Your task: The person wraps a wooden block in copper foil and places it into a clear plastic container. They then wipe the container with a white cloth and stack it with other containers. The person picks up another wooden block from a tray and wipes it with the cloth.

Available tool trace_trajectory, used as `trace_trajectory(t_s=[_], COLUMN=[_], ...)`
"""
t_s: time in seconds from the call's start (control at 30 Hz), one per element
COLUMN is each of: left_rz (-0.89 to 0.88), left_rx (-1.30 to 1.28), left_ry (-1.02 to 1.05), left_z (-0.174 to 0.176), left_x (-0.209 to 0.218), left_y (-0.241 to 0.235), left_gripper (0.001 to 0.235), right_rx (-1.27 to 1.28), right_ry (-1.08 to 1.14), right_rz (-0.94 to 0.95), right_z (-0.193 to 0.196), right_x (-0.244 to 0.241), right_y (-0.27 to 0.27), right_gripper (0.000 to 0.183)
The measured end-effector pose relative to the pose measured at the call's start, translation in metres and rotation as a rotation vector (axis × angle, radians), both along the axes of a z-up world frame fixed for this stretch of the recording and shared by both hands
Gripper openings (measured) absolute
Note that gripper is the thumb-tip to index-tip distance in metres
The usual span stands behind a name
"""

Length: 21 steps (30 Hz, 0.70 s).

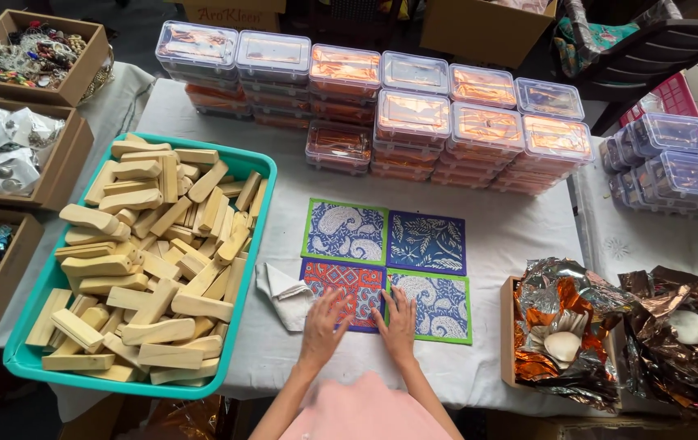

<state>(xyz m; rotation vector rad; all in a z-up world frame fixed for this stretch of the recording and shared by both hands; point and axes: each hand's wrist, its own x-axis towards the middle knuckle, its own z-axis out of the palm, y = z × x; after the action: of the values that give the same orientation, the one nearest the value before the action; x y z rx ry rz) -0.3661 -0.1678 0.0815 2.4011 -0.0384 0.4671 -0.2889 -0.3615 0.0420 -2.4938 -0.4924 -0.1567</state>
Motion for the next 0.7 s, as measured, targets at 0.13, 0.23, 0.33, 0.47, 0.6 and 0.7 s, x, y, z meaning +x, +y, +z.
trace_trajectory(t_s=[0.13, 0.23, 0.33, 0.47, 0.6, 0.7], left_rz=[0.255, 0.316, 0.368, 0.459, 0.42, 0.317], left_rx=[0.124, 0.2, 0.089, -0.05, -0.209, -0.248], left_ry=[0.18, 0.148, 0.164, 0.271, 0.162, 0.074], left_z=[0.004, 0.0, -0.016, 0.002, 0.045, 0.076], left_x=[-0.009, -0.024, -0.032, -0.03, -0.012, 0.001], left_y=[0.054, 0.074, 0.087, 0.092, 0.063, 0.03], left_gripper=[0.051, 0.054, 0.036, 0.02, 0.017, 0.016], right_rx=[-0.09, -0.109, -0.106, -0.105, -0.146, -0.014], right_ry=[-0.056, -0.079, -0.08, -0.057, -0.046, 0.299], right_rz=[-0.038, -0.044, -0.044, -0.043, 0.007, 0.12], right_z=[0.001, 0.002, 0.001, -0.002, -0.021, -0.026], right_x=[-0.006, -0.005, -0.004, -0.002, 0.01, 0.012], right_y=[0.005, 0.004, 0.004, 0.004, -0.003, -0.012], right_gripper=[0.055, 0.054, 0.055, 0.054, 0.065, 0.05])
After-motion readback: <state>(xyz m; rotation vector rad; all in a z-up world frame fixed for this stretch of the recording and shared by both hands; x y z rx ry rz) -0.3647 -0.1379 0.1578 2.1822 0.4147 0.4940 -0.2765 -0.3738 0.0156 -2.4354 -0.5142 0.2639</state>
